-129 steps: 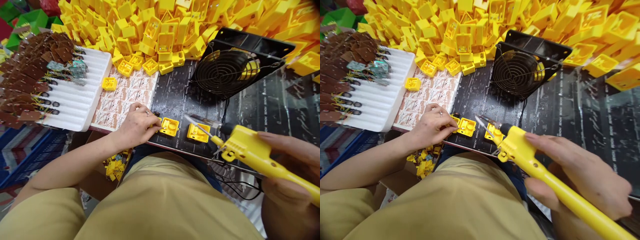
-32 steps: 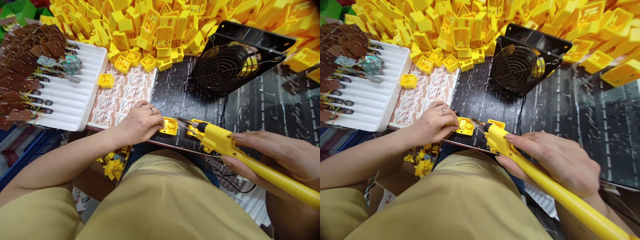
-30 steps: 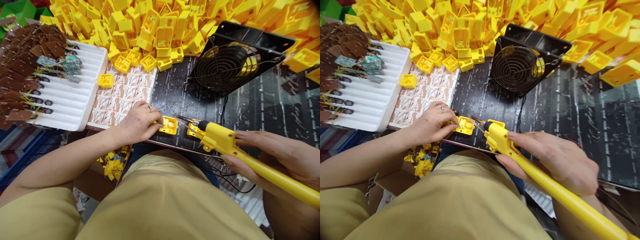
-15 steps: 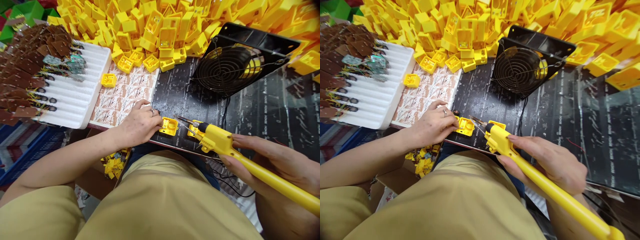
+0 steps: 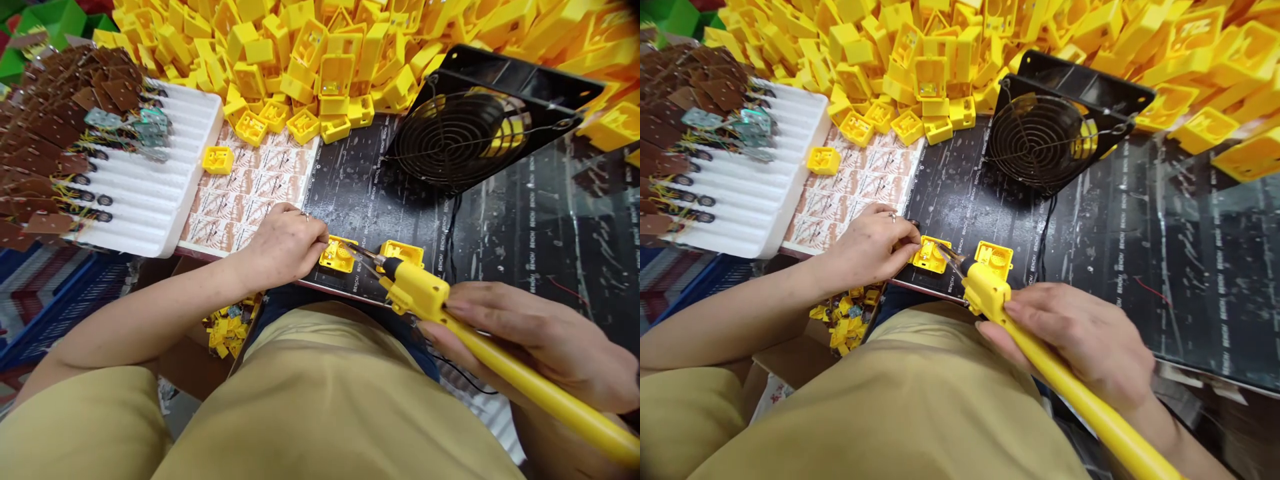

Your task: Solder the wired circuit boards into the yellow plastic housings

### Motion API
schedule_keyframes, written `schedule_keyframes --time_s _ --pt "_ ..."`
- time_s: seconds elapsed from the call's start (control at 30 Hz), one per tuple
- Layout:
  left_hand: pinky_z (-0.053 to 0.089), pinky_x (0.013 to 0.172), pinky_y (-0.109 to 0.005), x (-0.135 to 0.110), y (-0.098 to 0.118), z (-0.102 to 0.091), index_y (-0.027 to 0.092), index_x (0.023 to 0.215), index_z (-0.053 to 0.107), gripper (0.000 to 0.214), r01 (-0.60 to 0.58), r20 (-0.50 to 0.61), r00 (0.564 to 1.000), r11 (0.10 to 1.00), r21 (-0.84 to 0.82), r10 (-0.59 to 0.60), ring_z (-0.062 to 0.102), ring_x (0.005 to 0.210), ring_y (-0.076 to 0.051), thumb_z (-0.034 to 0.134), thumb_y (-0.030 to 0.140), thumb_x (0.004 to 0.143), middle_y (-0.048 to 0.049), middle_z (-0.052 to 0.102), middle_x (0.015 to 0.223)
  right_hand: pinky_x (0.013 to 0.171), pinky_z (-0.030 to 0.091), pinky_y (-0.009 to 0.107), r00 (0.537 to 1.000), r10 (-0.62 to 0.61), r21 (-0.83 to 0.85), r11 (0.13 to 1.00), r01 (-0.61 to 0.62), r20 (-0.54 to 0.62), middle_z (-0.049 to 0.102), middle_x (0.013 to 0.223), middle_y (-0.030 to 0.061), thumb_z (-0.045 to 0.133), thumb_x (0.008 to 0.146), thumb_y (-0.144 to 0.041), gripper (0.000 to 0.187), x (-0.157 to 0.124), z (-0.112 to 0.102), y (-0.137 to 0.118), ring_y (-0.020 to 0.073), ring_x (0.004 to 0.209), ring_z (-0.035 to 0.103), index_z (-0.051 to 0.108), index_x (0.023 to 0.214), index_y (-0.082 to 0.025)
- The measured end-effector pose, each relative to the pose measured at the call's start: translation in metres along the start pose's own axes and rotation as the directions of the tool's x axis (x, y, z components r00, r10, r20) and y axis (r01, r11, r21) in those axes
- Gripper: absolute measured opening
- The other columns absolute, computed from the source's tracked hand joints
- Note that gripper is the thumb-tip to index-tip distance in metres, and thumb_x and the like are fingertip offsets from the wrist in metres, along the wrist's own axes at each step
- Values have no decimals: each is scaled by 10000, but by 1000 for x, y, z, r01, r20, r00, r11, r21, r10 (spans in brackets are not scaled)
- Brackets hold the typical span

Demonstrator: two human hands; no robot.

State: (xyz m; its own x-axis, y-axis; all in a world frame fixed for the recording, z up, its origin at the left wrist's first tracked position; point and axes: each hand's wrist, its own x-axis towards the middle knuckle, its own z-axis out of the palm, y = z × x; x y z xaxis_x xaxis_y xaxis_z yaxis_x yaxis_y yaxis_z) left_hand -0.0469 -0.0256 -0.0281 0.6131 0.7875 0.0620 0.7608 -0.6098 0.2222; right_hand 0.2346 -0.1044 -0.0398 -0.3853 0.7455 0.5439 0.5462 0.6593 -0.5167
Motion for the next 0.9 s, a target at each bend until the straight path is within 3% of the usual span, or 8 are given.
schedule_keyframes --time_s 0.1,0.23,0.33,0.43,0.5,0.63,0.77,0.9 --pt "449 883 -396 5 2 -4 162 804 687 211 -28 54 998 997 66 25 670 729 -198 509 231 895 -43 722 722 712 605 250 996 -70 -26 997 71 64 696 829 -22 702 844 -175 214 7 0 -3 125 757 693 579 1006 -242" --pt "447 879 -404 7 1 -8 157 814 685 212 -55 119 992 994 96 43 671 749 -212 507 231 903 -51 725 747 744 610 289 989 -54 -30 998 59 134 679 832 -22 693 837 -138 197 16 -3 -7 140 766 694 557 938 -240" --pt "439 891 -400 6 -2 -6 162 824 690 208 -78 74 995 995 67 73 664 751 -200 512 229 907 -39 727 752 748 604 290 984 -84 -40 995 91 160 689 872 -17 719 814 -126 250 19 -5 -8 142 798 689 547 959 -236" --pt "436 897 -393 4 -3 -4 165 829 693 207 -88 29 996 995 47 87 656 752 -194 512 228 909 -36 723 750 779 599 283 981 -60 -60 996 72 184 690 869 -6 697 837 -142 185 20 -8 -6 135 813 684 565 939 -224" --pt "437 901 -394 4 -4 -3 166 833 694 204 -85 37 996 995 56 83 654 760 -198 516 233 907 -42 719 751 796 597 270 981 -59 -74 994 74 187 690 865 0 695 838 -141 163 21 -9 -5 127 816 683 583 930 -216" --pt "445 897 -393 6 -4 -3 167 831 701 212 -81 86 994 993 91 73 649 760 -204 518 248 903 -56 713 750 778 605 257 971 -199 -13 979 203 135 694 843 23 791 721 -72 305 27 -7 -9 113 779 667 600 942 -157" --pt "449 892 -389 9 -3 -6 172 821 707 212 -90 113 991 990 109 77 650 756 -202 522 246 893 -54 712 743 766 614 300 979 -141 -43 988 149 148 695 804 27 777 741 -82 251 31 -8 -14 121 739 664 596 893 -166" --pt "446 895 -378 9 -4 -7 177 790 699 236 -118 106 989 987 109 106 651 751 -189 503 236 906 -41 721 740 675 598 280 983 -122 -57 990 131 139 695 853 -3 815 704 -128 361 24 -18 -4 141 740 675 612 985 -228"
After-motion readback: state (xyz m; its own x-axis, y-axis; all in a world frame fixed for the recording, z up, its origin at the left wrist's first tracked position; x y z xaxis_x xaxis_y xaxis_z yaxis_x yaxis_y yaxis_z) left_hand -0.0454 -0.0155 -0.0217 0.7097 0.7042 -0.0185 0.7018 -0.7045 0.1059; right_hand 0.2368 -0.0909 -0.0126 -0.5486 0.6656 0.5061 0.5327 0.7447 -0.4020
